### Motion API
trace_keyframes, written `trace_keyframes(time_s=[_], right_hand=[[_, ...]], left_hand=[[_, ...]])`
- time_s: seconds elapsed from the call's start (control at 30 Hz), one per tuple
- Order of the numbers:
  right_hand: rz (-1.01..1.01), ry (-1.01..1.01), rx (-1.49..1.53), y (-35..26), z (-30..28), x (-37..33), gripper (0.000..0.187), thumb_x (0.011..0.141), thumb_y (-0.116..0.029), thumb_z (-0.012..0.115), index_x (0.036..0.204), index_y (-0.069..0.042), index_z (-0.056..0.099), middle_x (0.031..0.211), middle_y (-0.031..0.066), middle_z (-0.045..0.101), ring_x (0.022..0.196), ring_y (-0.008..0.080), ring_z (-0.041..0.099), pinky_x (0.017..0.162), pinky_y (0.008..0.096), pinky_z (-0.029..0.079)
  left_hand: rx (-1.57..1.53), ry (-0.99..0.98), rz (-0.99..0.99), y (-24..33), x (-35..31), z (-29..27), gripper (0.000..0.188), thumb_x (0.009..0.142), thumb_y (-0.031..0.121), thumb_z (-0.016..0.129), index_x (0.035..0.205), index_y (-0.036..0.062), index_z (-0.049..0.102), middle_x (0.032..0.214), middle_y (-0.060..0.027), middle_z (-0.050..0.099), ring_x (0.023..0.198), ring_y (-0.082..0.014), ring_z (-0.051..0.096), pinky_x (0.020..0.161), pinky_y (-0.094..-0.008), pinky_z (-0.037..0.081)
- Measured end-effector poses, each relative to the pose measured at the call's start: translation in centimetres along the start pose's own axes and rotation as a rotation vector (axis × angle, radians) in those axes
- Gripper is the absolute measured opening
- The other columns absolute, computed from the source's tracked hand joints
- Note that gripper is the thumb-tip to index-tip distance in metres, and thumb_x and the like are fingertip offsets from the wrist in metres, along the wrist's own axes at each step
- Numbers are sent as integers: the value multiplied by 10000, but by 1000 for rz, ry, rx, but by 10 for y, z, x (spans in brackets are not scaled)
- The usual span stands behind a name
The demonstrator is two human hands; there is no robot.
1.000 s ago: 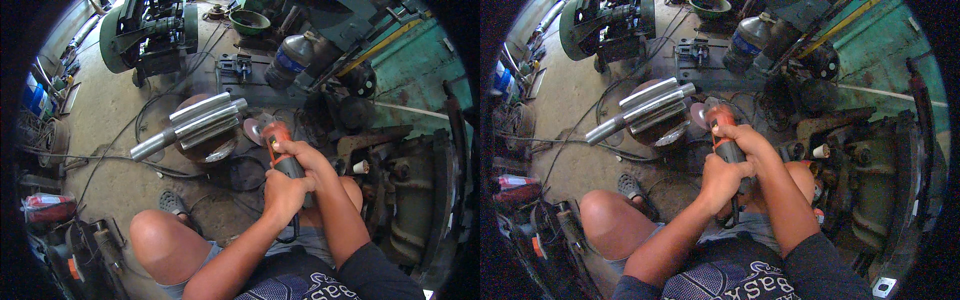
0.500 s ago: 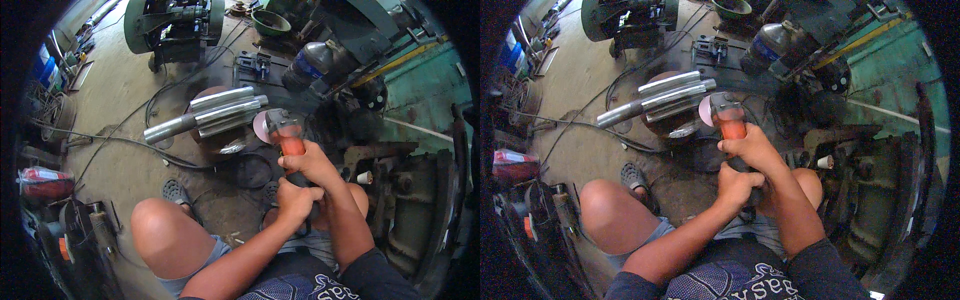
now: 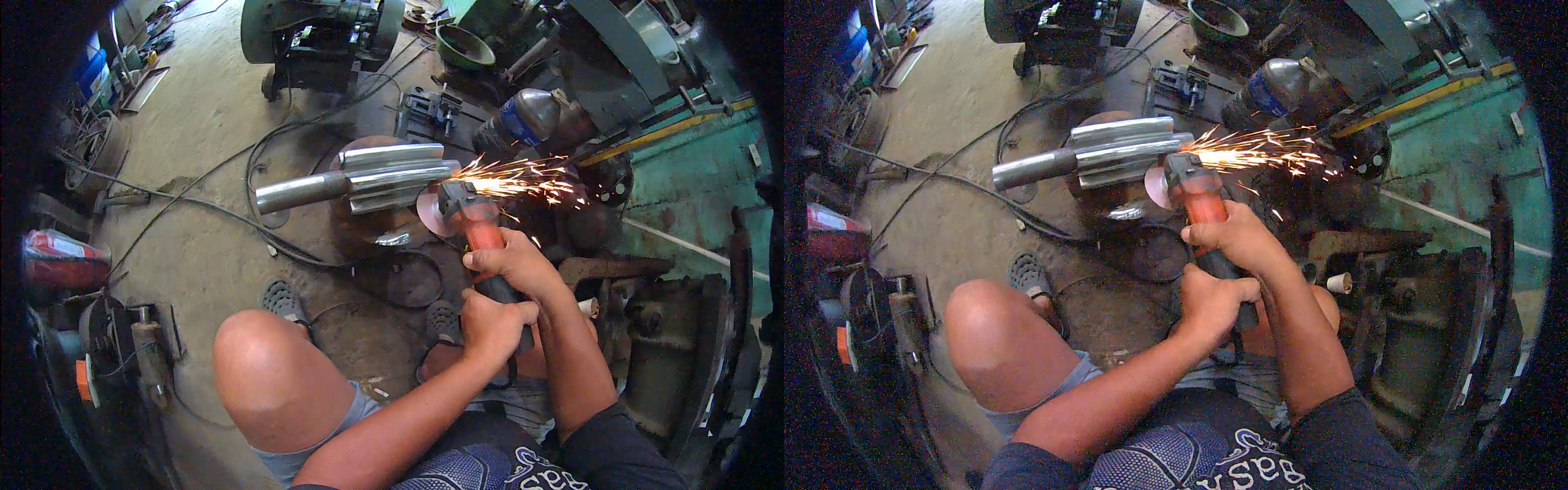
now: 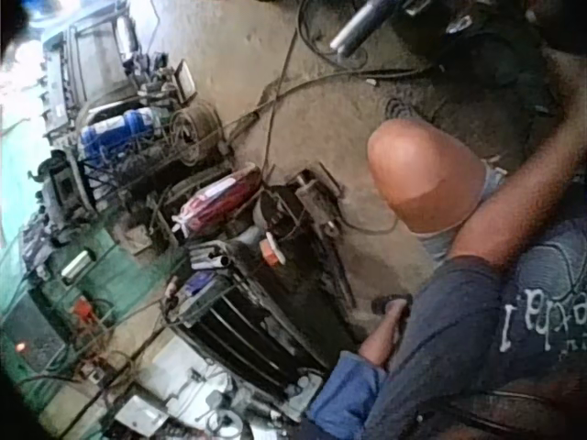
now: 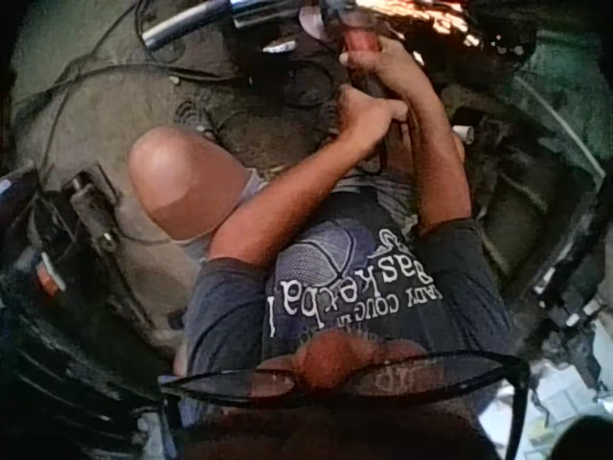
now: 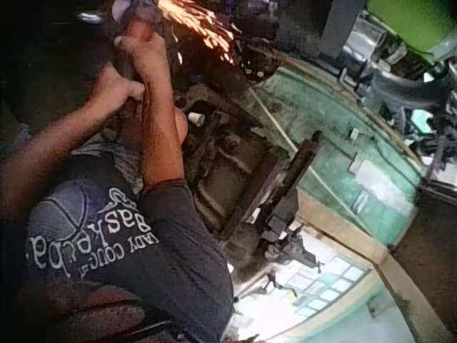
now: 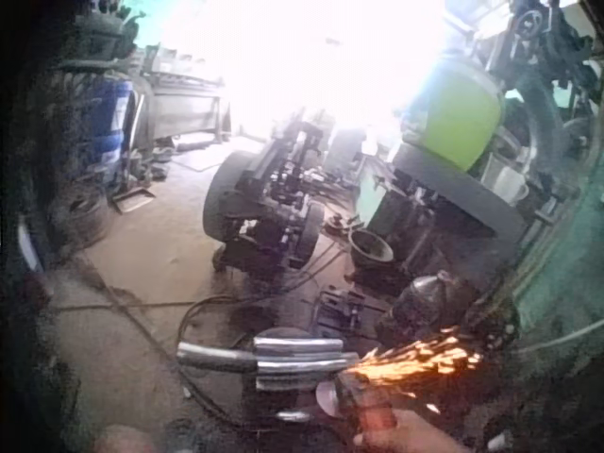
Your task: The person uses an angle grinder to smooth the edges of metal pipes clamped in a vise. Sparks fly as the grinder contacts the metal. The person adjusts the pipe position and continues grinding different sections.
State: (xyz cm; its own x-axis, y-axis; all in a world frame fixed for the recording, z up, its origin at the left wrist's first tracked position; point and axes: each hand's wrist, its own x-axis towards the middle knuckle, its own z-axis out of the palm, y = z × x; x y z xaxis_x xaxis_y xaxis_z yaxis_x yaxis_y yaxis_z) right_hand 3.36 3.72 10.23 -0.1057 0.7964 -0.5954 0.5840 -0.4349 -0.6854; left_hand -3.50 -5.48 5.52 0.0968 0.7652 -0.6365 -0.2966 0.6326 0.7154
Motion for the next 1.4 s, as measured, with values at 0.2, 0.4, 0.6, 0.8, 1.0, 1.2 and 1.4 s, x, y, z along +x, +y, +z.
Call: trace_keyframes(time_s=[0.2, 0.4, 0.6, 0.8, 1.0, 1.2, 1.4], right_hand=[[3, -84, -90, -14, 13, 2, 461, 774, -200, 856, 1127, 17, 654, 950, 54, 667, 829, 158, 650, 769, 343, 557], [-51, -148, -102, -20, 16, 2, 473, 771, -188, 850, 1154, 13, 657, 970, 56, 670, 849, 153, 642, 777, 354, 555], [16, -69, -27, -11, -1, 1, 375, 785, -231, 850, 1053, -27, 684, 891, 43, 678, 759, 144, 631, 726, 329, 532], [8, -36, 2, 1, -14, 3, 380, 783, -234, 858, 1051, -37, 675, 889, 34, 672, 760, 140, 630, 714, 335, 533], [-39, -73, -104, -8, -4, 1, 455, 760, -209, 866, 1116, -4, 671, 946, 58, 688, 799, 159, 644, 750, 342, 542], [-45, -105, -170, -12, 2, 5, 499, 745, -208, 870, 1145, 16, 670, 963, 76, 708, 826, 166, 659, 774, 348, 549], [22, -19, -203, -9, -14, 7, 499, 740, -231, 874, 1129, 11, 677, 951, 83, 710, 814, 171, 660, 771, 348, 546]], left_hand=[[-134, 40, 39, -9, 0, -4, 817, 583, 226, 867, 1163, -184, 463, 1014, -282, 688, 936, -395, 720, 853, -432, 578], [-238, 16, 18, -7, -7, -6, 800, 584, 222, 862, 1142, -192, 468, 997, -273, 682, 885, -391, 720, 824, -431, 587], [-46, -16, -21, 7, -4, 1, 821, 574, 239, 852, 1153, -200, 470, 1023, -294, 682, 920, -396, 726, 835, -434, 587], [5, 75, 4, 13, -6, 14, 692, 558, 216, 869, 1058, -141, 550, 962, -237, 716, 876, -335, 732, 786, -414, 584], [-186, -26, 43, -6, -1, 10, 843, 582, 266, 883, 1185, -165, 482, 1061, -271, 685, 977, -381, 720, 866, -428, 581], [-237, 22, 99, -22, 8, 18, 857, 565, 281, 896, 1179, -160, 492, 1044, -259, 690, 961, -366, 724, 860, -423, 584], [-190, -72, -15, -18, 16, 29, 845, 562, 275, 890, 1176, -151, 495, 1056, -253, 688, 961, -364, 721, 847, -427, 584]])
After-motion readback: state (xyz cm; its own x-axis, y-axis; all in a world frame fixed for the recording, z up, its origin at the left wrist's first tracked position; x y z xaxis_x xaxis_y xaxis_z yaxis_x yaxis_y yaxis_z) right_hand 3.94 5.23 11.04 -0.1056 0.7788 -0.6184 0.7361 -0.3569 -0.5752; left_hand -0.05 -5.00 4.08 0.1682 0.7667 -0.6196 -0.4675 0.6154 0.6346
